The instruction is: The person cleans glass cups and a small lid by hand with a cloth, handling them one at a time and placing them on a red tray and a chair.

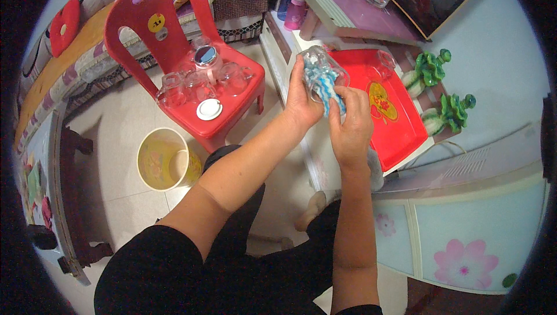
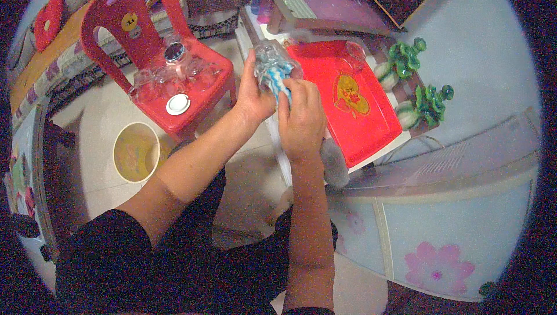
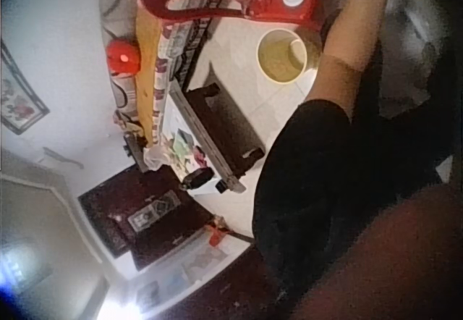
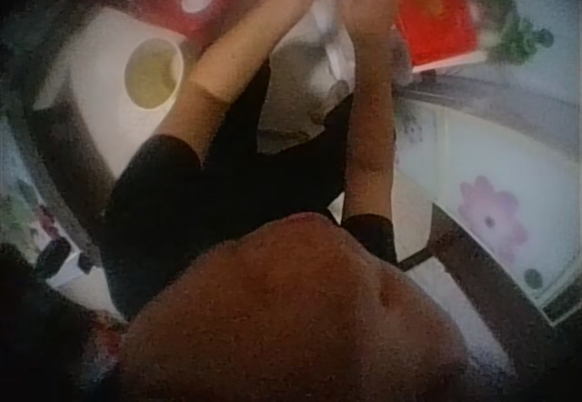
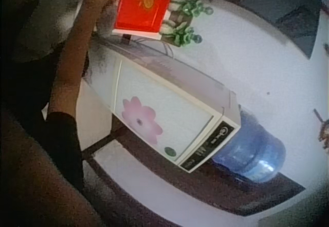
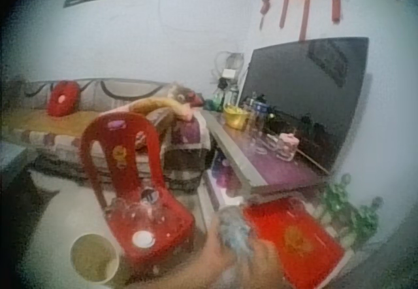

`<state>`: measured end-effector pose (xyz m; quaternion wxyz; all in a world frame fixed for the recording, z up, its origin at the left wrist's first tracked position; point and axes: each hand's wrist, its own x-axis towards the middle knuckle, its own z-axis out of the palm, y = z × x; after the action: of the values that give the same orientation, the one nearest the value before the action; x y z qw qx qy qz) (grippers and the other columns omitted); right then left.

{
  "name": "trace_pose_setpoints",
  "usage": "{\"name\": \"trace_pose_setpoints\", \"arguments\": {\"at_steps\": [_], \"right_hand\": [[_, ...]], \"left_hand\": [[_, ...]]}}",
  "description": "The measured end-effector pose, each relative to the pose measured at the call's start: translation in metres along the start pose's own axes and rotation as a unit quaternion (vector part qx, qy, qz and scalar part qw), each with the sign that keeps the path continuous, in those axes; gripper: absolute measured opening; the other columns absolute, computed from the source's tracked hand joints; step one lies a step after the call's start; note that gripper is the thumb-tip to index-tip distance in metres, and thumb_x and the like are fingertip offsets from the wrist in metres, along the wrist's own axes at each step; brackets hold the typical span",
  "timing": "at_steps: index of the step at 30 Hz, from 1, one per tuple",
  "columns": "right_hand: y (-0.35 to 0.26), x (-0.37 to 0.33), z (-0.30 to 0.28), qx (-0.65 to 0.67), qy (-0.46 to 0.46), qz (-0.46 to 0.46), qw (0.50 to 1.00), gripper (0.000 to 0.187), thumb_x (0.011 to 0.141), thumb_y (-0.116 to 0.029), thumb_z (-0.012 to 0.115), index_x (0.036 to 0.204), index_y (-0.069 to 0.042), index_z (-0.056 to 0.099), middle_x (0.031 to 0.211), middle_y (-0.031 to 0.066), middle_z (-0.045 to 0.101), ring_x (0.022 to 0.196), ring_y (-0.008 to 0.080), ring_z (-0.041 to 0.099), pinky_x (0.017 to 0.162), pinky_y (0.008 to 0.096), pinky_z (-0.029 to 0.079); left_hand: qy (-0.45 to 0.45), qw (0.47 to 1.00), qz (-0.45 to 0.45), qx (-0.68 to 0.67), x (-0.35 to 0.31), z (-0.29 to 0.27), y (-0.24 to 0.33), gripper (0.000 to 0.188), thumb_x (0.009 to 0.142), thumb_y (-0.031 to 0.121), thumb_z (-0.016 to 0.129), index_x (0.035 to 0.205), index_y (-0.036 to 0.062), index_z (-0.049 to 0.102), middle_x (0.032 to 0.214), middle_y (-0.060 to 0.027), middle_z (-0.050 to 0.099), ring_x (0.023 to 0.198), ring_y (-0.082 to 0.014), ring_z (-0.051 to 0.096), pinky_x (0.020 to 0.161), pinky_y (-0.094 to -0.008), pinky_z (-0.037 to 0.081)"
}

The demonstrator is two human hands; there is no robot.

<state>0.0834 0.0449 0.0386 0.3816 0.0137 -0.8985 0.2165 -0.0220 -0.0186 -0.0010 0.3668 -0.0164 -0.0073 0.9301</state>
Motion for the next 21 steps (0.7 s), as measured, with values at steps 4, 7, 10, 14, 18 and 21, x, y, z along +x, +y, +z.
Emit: {"name": "trace_pose_setpoints", "arguments": {"at_steps": [4,7,10,14,18,21], "right_hand": [[0.002,0.001,0.002,0.021,0.026,-0.012,0.999,0.023,0.079,-0.005,0.06,0.101,-0.002,0.056,0.1,0.0162,0.056,0.097,0.0334,0.055,0.083,0.0412,0.044],[0.005,0.001,0.008,0.013,0.027,-0.027,0.999,0.023,0.079,-0.004,0.058,0.102,-0.001,0.057,0.103,0.0161,0.056,0.098,0.033,0.054,0.084,0.0415,0.044],[0.003,-0.001,0.011,-0.019,0.001,-0.031,0.999,0.027,0.078,0.001,0.056,0.105,-0.001,0.057,0.104,0.0163,0.056,0.099,0.0324,0.053,0.087,0.0403,0.043],[0.0,-0.001,0.01,-0.048,-0.052,-0.017,0.997,0.033,0.078,0.004,0.052,0.109,-0.001,0.058,0.107,0.0173,0.056,0.104,0.033,0.05,0.089,0.0411,0.041],[0.001,-0.002,0.013,-0.052,-0.063,-0.005,0.997,0.034,0.078,0.003,0.051,0.111,-0.002,0.057,0.111,0.0176,0.055,0.105,0.0337,0.05,0.09,0.0411,0.041],[0.002,-0.003,0.014,-0.059,-0.074,0.002,0.996,0.035,0.079,0.002,0.051,0.113,-0.002,0.057,0.115,0.0176,0.054,0.107,0.0338,0.049,0.092,0.0409,0.04]], "left_hand": [[-0.017,0.999,-0.046,0.014,-0.001,-0.008,-0.008,0.057,0.083,0.058,0.051,0.111,0.0088,0.056,0.109,-0.0144,0.06,0.1,-0.0311,0.057,0.093,-0.046,0.043],[-0.013,0.998,-0.055,0.007,0.001,-0.01,-0.012,0.057,0.082,0.059,0.052,0.109,0.009,0.058,0.107,-0.0144,0.061,0.098,-0.0309,0.057,0.092,-0.0464,0.043],[-0.009,0.998,-0.066,0.021,-0.001,-0.01,-0.014,0.059,0.08,0.06,0.055,0.108,0.0086,0.058,0.105,-0.0149,0.061,0.098,-0.031,0.058,0.091,-0.047,0.043],[-0.022,0.997,-0.073,0.03,-0.001,-0.01,-0.016,0.059,0.078,0.06,0.058,0.107,0.0079,0.058,0.102,-0.0159,0.061,0.097,-0.0311,0.058,0.091,-0.048,0.044],[-0.019,0.997,-0.064,0.03,0.002,-0.015,-0.015,0.06,0.077,0.06,0.059,0.107,0.0074,0.058,0.102,-0.0167,0.06,0.097,-0.0313,0.057,0.091,-0.0482,0.043],[-0.01,0.997,-0.076,0.026,0.0,-0.014,-0.015,0.06,0.077,0.059,0.059,0.107,0.0075,0.058,0.102,-0.0168,0.06,0.097,-0.0314,0.057,0.091,-0.0485,0.043]]}}
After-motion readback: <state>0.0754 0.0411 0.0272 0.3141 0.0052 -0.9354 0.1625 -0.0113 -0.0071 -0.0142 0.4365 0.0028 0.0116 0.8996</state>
